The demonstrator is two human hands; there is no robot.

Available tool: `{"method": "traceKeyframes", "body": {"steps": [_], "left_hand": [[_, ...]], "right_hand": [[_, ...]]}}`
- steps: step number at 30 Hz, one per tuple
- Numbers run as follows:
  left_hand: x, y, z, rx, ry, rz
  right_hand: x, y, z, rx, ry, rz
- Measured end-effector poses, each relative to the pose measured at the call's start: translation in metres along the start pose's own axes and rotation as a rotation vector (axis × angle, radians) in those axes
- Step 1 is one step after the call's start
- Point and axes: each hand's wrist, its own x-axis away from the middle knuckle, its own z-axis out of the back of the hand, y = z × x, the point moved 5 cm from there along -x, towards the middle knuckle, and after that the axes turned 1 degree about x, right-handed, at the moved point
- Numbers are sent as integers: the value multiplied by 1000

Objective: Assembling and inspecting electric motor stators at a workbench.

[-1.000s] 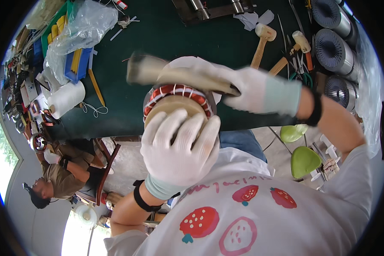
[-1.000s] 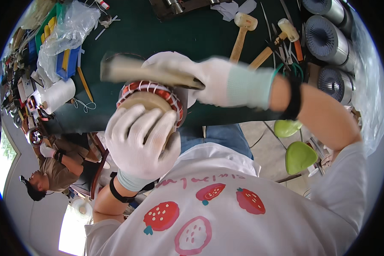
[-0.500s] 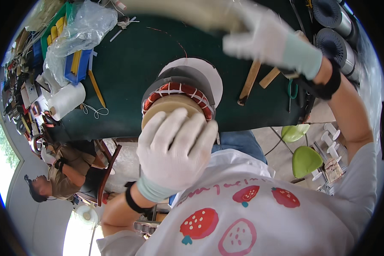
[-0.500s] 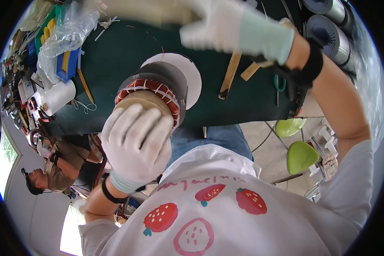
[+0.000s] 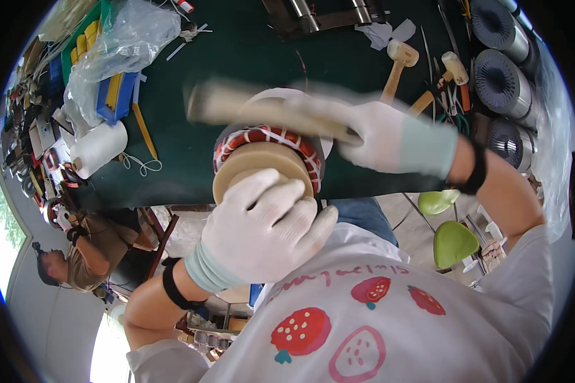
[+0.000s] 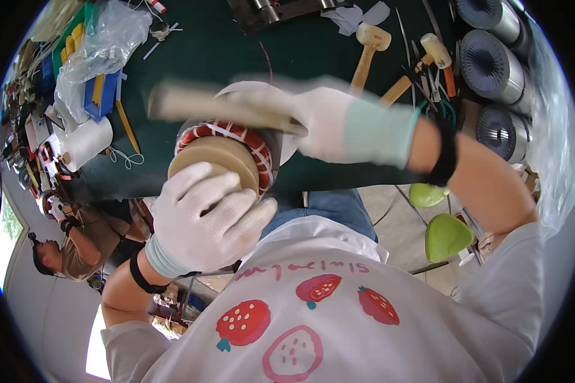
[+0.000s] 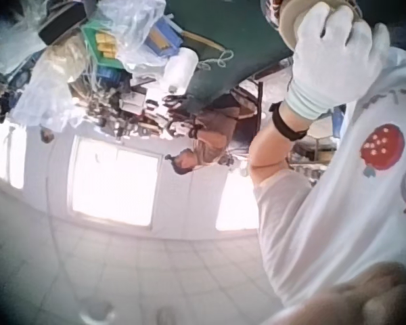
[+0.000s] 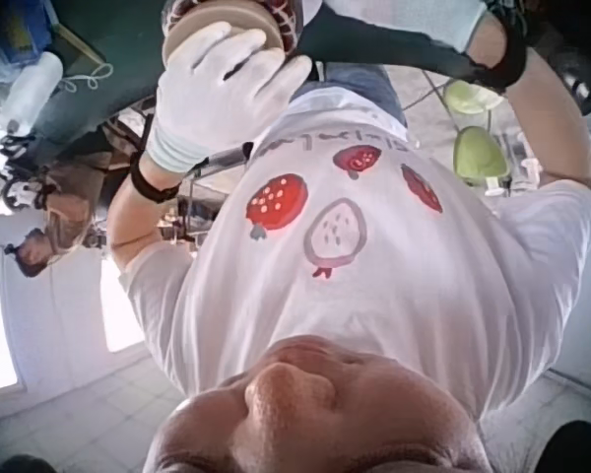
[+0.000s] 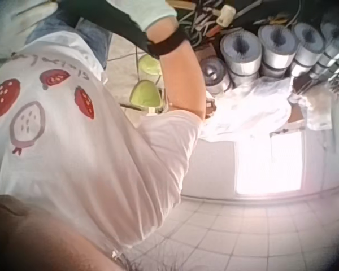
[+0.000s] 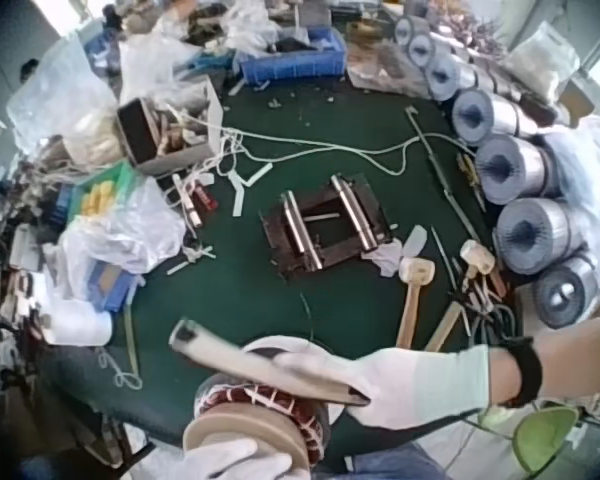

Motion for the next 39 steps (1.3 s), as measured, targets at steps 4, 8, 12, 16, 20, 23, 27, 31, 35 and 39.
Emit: {"method": "traceKeyframes", "body": {"steps": [4,8,12,16,20,23,27,31,35,39], "left_hand": [[0,-3,5,-51,57,68],[-3,13,-4,-65,178,428],[-5,13,-2,-176,176,371],[-3,15,-3,-168,155,267],[-2,9,-7,-106,56,114],[-7,8,-1,-155,33,177],[-12,5,-5,-136,154,280],[-10,1,-4,-92,121,173],[-16,-5,-2,-61,109,83],[-20,-2,-4,-38,31,-33]], "right_hand": [[-13,44,40,-140,297,252],[1,103,65,-503,438,-427],[-2,20,20,-132,-286,-27],[-22,95,85,-421,199,-420],[-8,26,12,-68,-201,19],[-28,19,47,33,-291,-23],[-12,113,84,-276,256,-440],[-3,24,17,45,-119,57],[-13,58,75,75,340,54],[7,73,40,-139,413,23]]}}
